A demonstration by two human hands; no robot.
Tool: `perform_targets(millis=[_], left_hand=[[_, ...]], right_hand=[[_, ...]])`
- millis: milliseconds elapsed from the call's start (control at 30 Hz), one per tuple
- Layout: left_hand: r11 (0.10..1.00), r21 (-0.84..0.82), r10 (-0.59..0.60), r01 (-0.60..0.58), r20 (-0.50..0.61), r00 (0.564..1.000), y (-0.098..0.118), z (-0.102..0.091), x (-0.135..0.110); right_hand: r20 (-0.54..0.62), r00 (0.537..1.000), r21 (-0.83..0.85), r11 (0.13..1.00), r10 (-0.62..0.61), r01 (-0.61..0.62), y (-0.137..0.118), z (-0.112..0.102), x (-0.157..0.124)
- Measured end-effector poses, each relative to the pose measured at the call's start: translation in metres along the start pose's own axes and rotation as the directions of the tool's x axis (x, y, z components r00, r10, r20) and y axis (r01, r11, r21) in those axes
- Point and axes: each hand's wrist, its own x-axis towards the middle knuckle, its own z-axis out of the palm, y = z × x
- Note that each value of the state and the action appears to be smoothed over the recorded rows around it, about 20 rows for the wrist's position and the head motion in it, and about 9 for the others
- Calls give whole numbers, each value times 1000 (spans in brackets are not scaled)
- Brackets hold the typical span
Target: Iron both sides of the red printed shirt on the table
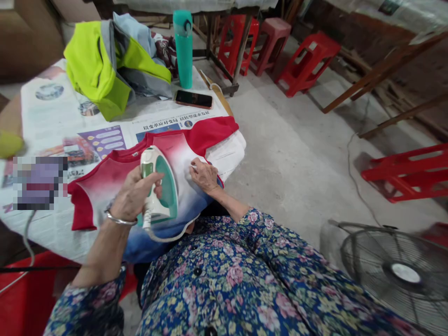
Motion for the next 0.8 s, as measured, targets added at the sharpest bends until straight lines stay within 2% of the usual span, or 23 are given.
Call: perform_targets(millis=[100,267,467,567,667,800], left_hand=[[998,-50,-36,40,89,995,2,19,7],[996,-84,-4,12,86,996,10,31,28],[995,-99,-10,1,-82,997,18,24,42],[991,-135,0,-19,-137,991,17,18,35],[982,-166,59,-93,-199,978,12,13,20],[956,-199,137,-213,-340,931,1,2,7]], right_hand=[[-1,1000,18,1000,-17,17,3,3,1],[-34,999,37,999,-33,34,7,8,1],[-36,999,33,999,-33,34,7,9,2],[-37,999,41,998,-38,40,6,8,3],[-35,999,37,999,-35,36,5,7,3],[-36,998,36,998,-48,49,4,7,2]])
